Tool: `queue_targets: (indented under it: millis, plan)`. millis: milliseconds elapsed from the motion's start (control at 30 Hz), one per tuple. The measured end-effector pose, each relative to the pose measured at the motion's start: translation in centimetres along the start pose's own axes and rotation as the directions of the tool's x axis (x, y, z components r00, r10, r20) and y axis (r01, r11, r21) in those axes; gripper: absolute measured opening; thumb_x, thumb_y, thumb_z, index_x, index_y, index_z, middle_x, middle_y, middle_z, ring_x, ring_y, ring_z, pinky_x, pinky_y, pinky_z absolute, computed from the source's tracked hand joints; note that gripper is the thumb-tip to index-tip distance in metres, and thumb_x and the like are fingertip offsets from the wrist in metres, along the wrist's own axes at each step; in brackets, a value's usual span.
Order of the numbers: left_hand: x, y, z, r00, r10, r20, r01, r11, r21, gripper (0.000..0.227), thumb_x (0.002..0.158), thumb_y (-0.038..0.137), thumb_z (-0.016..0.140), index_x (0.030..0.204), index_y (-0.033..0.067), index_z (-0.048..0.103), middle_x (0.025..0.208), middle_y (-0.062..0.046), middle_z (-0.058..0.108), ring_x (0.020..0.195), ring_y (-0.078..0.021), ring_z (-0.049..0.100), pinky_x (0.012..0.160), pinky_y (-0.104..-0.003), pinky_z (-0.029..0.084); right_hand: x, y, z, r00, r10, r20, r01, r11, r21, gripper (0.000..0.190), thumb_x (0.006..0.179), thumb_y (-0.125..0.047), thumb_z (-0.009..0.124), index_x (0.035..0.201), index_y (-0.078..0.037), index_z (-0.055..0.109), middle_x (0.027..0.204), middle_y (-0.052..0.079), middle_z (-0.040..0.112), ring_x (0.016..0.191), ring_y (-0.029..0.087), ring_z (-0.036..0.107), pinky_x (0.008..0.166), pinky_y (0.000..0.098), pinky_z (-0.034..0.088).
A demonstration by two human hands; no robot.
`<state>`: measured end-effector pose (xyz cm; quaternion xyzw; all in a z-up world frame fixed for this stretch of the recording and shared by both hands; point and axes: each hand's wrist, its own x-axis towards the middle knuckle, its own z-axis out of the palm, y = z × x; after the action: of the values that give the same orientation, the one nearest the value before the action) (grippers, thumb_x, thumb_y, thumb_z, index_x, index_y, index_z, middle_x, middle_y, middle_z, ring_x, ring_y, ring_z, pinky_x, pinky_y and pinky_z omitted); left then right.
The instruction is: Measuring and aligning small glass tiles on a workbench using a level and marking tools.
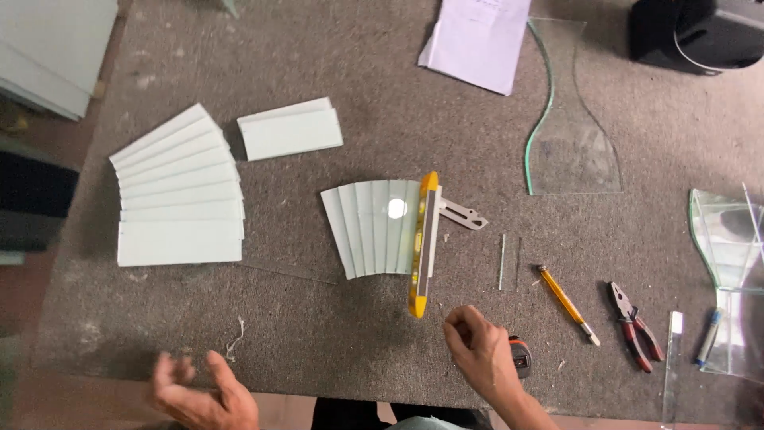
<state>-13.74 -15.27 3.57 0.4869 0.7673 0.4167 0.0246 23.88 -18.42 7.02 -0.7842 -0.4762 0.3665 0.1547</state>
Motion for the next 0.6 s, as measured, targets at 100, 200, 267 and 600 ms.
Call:
queue_targets:
  millis: [100, 200, 267, 600]
  plan:
    - [-6.1, 1.0, -0.1, 0.891, -0.396, 0.221, 0.409, 0.912, -0.015, 0.073, 0.099, 0.032, 0.076, 0.159, -0.0046, 0.055, 0.148, -0.024, 0.061, 0.121, -0.0378, 0.064, 0.089, -0.049, 0.056, 0.0, -0.2, -0.1, 0.999, -0.027, 0.024, 0.024, 0.994, 0.103, 0.003, 0.096, -0.018, 0.07, 0.096, -0.018, 0.067, 0.069, -0.003, 0.076, 0.058, 0.014, 0.064, 0.061, 0.034, 0.055]
    - [-8.1, 4.2, 0.7, 0.963, -0.049, 0.264, 0.056, 0.998, -0.02, 0.067, 0.091, 0.021, 0.083, 0.15, -0.0057, 0.064, 0.135, -0.026, 0.065, 0.123, -0.0375, 0.069, 0.098, -0.047, 0.06, 2.2, 1.8, 1.6, 0.976, -0.217, 0.009, 0.216, 0.975, 0.058, 0.022, 0.097, -0.014, 0.071, 0.117, -0.014, 0.061, 0.089, 0.008, 0.087, 0.065, 0.033, 0.081, 0.059, 0.0473, 0.062]
    - [-6.5, 7.9, 1.7, 0.93, -0.079, 0.359, 0.071, 0.997, 0.036, 0.055, 0.095, 0.026, 0.08, 0.145, 0.0056, 0.07, 0.133, -0.018, 0.07, 0.114, -0.0321, 0.072, 0.095, -0.045, 0.059, 3.5, 1.6, 1.4, 0.969, -0.243, -0.041, 0.246, 0.962, 0.118, 0.019, 0.099, -0.015, 0.073, 0.113, -0.013, 0.06, 0.084, 0.009, 0.083, 0.062, 0.031, 0.076, 0.055, 0.0465, 0.058]
    - [6.7, 21.5, 11.4, 0.607, 0.205, 0.768, -0.134, 0.979, -0.156, 0.026, 0.114, 0.009, 0.062, 0.133, -0.002, 0.077, 0.099, -0.019, 0.078, 0.084, -0.0288, 0.067, 0.079, -0.041, 0.057, 4.7, 2.8, 5.8, 0.986, -0.136, -0.092, 0.135, 0.991, -0.023, 0.028, 0.092, -0.039, 0.081, 0.104, -0.018, 0.066, 0.08, 0.014, 0.076, 0.074, 0.043, 0.079, 0.069, 0.0571, 0.062]
